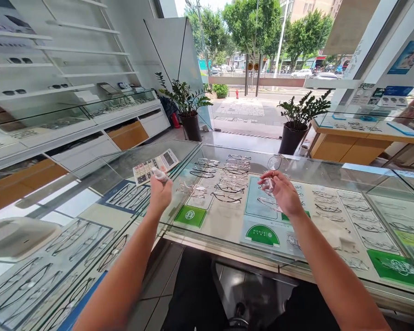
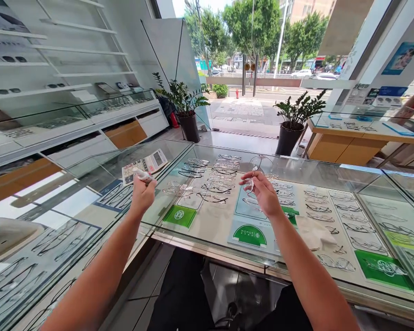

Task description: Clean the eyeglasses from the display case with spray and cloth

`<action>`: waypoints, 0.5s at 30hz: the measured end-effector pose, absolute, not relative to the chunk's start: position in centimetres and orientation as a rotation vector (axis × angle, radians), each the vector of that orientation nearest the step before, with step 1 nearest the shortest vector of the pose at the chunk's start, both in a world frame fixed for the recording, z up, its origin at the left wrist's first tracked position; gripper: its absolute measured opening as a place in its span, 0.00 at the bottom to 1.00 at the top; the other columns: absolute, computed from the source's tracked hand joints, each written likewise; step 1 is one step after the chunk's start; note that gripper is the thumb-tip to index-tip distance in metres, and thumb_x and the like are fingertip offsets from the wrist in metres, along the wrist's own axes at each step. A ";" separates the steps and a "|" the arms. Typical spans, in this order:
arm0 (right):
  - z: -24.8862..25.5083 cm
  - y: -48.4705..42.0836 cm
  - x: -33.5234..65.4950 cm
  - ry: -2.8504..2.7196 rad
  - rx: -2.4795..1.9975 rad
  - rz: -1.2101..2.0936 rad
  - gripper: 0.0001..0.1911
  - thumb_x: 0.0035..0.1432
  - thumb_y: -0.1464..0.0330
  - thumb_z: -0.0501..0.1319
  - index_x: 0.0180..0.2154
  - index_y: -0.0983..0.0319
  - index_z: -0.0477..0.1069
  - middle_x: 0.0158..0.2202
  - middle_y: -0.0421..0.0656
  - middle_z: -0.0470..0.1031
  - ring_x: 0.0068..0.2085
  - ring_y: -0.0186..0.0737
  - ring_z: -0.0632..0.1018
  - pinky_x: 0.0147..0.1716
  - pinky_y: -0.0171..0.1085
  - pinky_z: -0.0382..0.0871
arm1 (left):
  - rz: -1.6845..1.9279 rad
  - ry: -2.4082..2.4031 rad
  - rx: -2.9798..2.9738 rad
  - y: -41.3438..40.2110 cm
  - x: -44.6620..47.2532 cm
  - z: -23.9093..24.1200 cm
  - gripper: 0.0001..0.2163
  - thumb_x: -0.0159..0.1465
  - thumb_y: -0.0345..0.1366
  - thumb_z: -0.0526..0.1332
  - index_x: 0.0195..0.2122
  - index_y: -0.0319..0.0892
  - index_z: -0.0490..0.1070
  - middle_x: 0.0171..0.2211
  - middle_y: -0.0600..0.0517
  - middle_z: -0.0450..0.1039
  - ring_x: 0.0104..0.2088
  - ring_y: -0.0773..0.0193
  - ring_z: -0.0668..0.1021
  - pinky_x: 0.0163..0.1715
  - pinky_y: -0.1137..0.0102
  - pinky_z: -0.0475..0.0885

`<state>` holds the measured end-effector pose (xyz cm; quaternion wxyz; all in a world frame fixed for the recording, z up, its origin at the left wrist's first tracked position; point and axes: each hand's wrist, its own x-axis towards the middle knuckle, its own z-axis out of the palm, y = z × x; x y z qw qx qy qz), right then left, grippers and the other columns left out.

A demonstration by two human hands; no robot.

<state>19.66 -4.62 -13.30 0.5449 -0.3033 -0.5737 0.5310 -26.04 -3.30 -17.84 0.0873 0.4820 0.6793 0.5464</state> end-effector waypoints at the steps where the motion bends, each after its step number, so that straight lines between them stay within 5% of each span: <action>1: -13.3 -4.6 19.7 -1.368 -0.722 1.250 0.14 0.72 0.53 0.58 0.49 0.53 0.76 0.52 0.48 0.80 0.52 0.51 0.83 0.48 0.49 0.79 | 1.584 2.127 1.436 -3.8 -27.4 -18.4 0.16 0.61 0.38 0.64 0.49 0.43 0.64 0.45 0.47 0.70 0.48 0.52 0.75 0.60 0.53 0.70; 8: -13.7 -4.2 20.0 -1.405 -0.732 1.216 0.15 0.73 0.53 0.56 0.48 0.53 0.75 0.52 0.49 0.80 0.52 0.53 0.83 0.46 0.50 0.79 | 1.381 2.569 1.299 -7.3 -33.4 -20.8 0.15 0.62 0.37 0.63 0.49 0.41 0.67 0.46 0.40 0.74 0.50 0.40 0.78 0.59 0.47 0.73; 15: -13.9 -4.1 20.0 -1.382 -0.705 1.262 0.15 0.72 0.54 0.58 0.48 0.54 0.77 0.51 0.49 0.80 0.51 0.52 0.83 0.46 0.48 0.78 | 1.389 2.625 1.167 -8.2 -34.8 -21.3 0.26 0.64 0.37 0.62 0.63 0.36 0.63 0.54 0.35 0.76 0.53 0.39 0.80 0.59 0.47 0.73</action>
